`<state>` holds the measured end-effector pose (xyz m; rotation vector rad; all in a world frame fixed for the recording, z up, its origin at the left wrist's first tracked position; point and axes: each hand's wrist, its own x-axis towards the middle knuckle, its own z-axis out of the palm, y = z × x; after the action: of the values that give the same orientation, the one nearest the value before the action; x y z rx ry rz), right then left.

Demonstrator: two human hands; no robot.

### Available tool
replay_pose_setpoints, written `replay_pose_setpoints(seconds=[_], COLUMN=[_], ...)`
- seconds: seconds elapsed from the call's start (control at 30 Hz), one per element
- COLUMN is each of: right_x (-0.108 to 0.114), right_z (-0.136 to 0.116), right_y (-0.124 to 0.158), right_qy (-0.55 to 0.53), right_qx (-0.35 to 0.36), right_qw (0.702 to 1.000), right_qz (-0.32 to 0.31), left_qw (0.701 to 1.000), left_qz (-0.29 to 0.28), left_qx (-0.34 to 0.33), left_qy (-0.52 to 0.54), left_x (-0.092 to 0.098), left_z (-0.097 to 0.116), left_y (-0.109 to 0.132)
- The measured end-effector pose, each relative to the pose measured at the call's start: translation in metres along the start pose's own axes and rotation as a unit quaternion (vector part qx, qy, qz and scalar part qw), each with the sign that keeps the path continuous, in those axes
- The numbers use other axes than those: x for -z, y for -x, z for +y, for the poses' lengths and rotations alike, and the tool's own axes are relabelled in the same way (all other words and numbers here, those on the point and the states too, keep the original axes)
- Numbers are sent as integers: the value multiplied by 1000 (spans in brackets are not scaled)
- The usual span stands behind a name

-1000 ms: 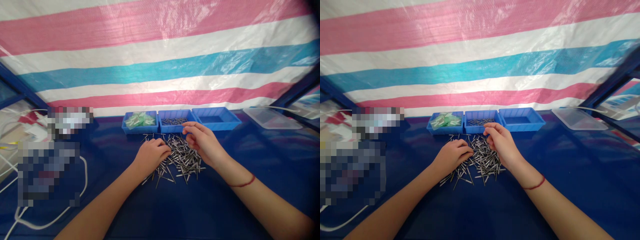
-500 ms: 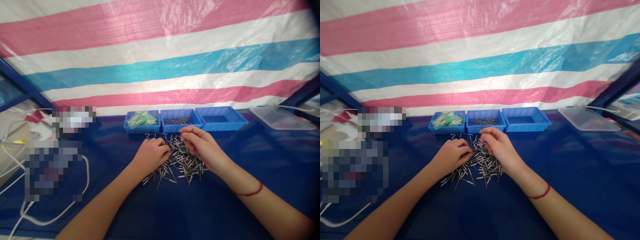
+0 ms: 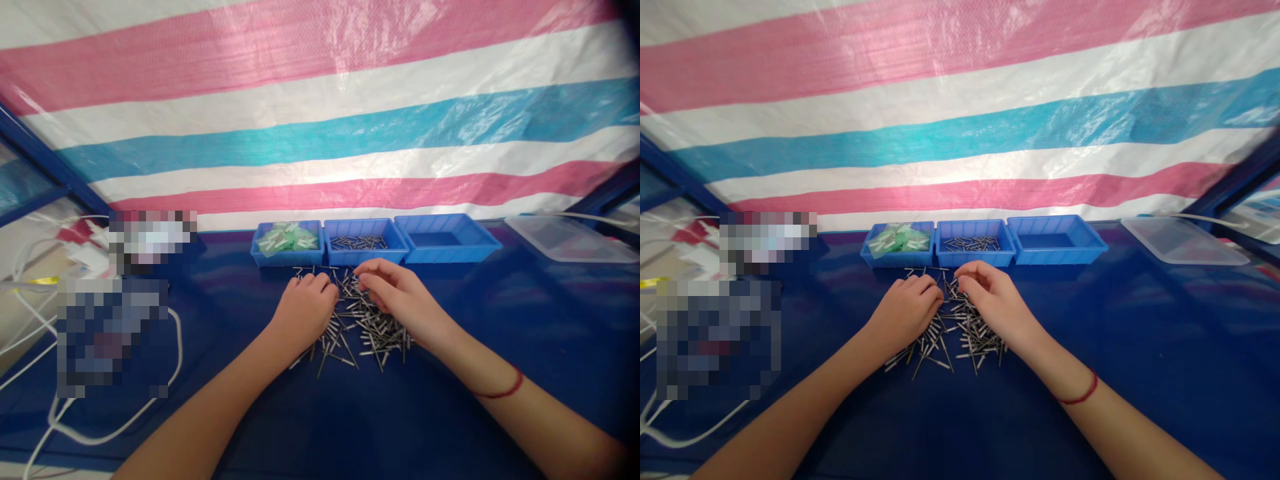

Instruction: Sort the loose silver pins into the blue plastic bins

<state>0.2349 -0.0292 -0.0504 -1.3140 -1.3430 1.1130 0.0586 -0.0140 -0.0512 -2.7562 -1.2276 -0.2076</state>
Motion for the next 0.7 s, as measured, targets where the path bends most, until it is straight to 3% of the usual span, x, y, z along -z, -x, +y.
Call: replay_pose_setpoints(seconds=[0.13,0.23,0.33,0.47,0.6,0.7], right_x=[1,1,0,-1,-2,-3], right_z=[0,1,0,-2,-4,-4], right_y=[3,5,5,6,7,9], right_qy=[198,265,264,247,230,221], right_qx=[115,152,162,164,167,164], right_qw=[973,951,949,951,953,957], right_qz=[-19,-41,-59,-85,-101,-92], left_qw=[999,995,978,928,884,879], left_qz=[27,60,108,150,149,134], left_qx=[-1,-6,6,63,125,136], left_qy=[27,77,176,334,425,438], left_x=[1,2,4,4,3,5], left_z=[-3,-6,-5,-1,3,5], left_y=[1,2,3,5,4,4])
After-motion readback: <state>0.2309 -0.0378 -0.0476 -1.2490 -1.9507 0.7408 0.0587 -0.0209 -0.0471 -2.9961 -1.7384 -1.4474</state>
